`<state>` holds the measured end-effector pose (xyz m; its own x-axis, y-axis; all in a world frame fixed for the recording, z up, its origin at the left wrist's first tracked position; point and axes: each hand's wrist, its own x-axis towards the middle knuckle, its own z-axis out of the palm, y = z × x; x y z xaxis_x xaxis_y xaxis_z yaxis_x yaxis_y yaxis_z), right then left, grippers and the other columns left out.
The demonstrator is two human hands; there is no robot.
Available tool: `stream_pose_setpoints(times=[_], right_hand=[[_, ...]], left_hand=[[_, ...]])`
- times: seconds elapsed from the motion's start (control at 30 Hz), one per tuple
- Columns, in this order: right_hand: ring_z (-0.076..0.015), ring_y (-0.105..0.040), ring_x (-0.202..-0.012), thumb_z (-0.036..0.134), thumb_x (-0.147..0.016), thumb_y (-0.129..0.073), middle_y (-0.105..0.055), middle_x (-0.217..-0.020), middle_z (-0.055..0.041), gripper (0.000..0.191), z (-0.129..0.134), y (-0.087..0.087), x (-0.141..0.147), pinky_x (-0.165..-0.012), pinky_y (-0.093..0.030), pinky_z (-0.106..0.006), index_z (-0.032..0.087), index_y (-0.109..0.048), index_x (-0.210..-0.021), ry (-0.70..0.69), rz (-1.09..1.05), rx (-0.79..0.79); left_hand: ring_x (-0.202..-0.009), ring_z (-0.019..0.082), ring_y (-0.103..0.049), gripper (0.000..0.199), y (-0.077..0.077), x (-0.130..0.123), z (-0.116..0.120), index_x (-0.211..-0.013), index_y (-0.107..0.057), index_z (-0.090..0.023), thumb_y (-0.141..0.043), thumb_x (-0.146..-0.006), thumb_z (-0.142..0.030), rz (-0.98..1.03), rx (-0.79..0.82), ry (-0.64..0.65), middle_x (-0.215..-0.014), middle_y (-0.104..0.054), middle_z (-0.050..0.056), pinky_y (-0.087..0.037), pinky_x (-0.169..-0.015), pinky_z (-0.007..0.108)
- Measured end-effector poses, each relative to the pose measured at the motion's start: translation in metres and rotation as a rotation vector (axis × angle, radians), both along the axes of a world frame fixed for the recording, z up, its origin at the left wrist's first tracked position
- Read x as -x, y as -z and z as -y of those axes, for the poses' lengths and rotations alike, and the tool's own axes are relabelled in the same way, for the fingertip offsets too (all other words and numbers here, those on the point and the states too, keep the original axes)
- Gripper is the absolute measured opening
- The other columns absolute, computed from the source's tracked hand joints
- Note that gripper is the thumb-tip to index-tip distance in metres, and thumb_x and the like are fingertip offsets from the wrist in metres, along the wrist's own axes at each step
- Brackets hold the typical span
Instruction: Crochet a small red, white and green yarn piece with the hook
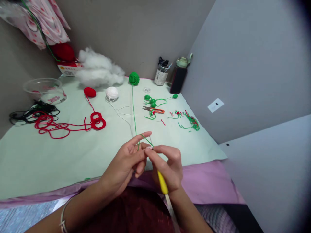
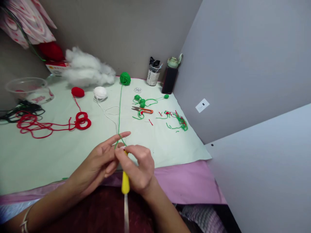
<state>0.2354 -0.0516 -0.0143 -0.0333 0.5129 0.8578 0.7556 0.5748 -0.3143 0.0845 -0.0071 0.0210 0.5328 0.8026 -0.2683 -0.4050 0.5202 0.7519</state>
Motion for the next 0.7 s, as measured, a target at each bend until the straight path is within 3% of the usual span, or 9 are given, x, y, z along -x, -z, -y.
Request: stream_pose_setpoints(times=[0.1, 0.17, 0.23, 0.47, 0.7], right_hand=[[-0.0190, -0.069, -0.087, 0.013, -0.103, -0.056, -0.072, -0.094, -0.0044, 0.025, -0.003, -0.004, 0.000, -0.074, -0.059, -0.034, 0.025, -0.074, -0.115, -0.094, -0.364, 0.121], [-0.0168, -0.065, -0.077, 0.019, -0.105, -0.055, -0.070, -0.087, -0.0019, 0.021, -0.007, -0.007, 0.001, -0.069, -0.055, -0.032, 0.025, -0.075, -0.105, -0.201, -0.626, 0.208], [-0.0156, -0.064, -0.076, 0.022, -0.105, -0.057, -0.070, -0.086, -0.0014, 0.020, -0.011, -0.009, 0.004, -0.068, -0.054, -0.031, 0.025, -0.076, -0.100, -0.274, -0.759, 0.264], [-0.0155, -0.068, -0.077, 0.023, -0.105, -0.058, -0.075, -0.091, -0.0025, 0.020, -0.007, -0.009, 0.004, -0.071, -0.056, -0.032, 0.025, -0.077, -0.102, -0.266, -0.769, 0.339], [-0.0139, -0.066, -0.075, 0.026, -0.104, -0.060, -0.074, -0.088, -0.0019, 0.017, -0.010, -0.011, 0.004, -0.071, -0.055, -0.030, 0.024, -0.076, -0.097, -0.402, -0.895, 0.355]], left_hand=[[-0.044, 0.003, -0.022, 0.057, -0.005, 0.004, -0.004, -0.141, -0.062, -0.012, -0.082, -0.089, -0.026, 0.030, 0.065, 0.047, -0.048, -0.040, -0.013, -0.022, -0.042, 0.015], [-0.044, 0.003, -0.021, 0.054, -0.007, 0.005, -0.006, -0.138, -0.065, -0.014, -0.082, -0.088, -0.024, 0.032, 0.051, 0.017, -0.050, -0.041, -0.013, -0.021, -0.043, 0.016], [-0.044, 0.003, -0.023, 0.050, -0.007, 0.005, -0.006, -0.135, -0.068, -0.017, -0.083, -0.087, -0.024, 0.028, 0.019, -0.011, -0.055, -0.044, -0.012, -0.021, -0.042, 0.016], [-0.046, -0.001, -0.033, 0.042, -0.006, 0.006, -0.006, -0.123, -0.076, -0.020, -0.087, -0.083, -0.022, -0.043, -0.055, -0.095, -0.078, -0.058, -0.005, -0.023, -0.044, 0.016], [-0.046, -0.003, -0.035, 0.035, -0.006, 0.006, -0.004, -0.118, -0.079, -0.024, -0.086, -0.084, -0.025, -0.048, -0.088, -0.086, -0.083, -0.059, -0.005, -0.025, -0.044, 0.014]])
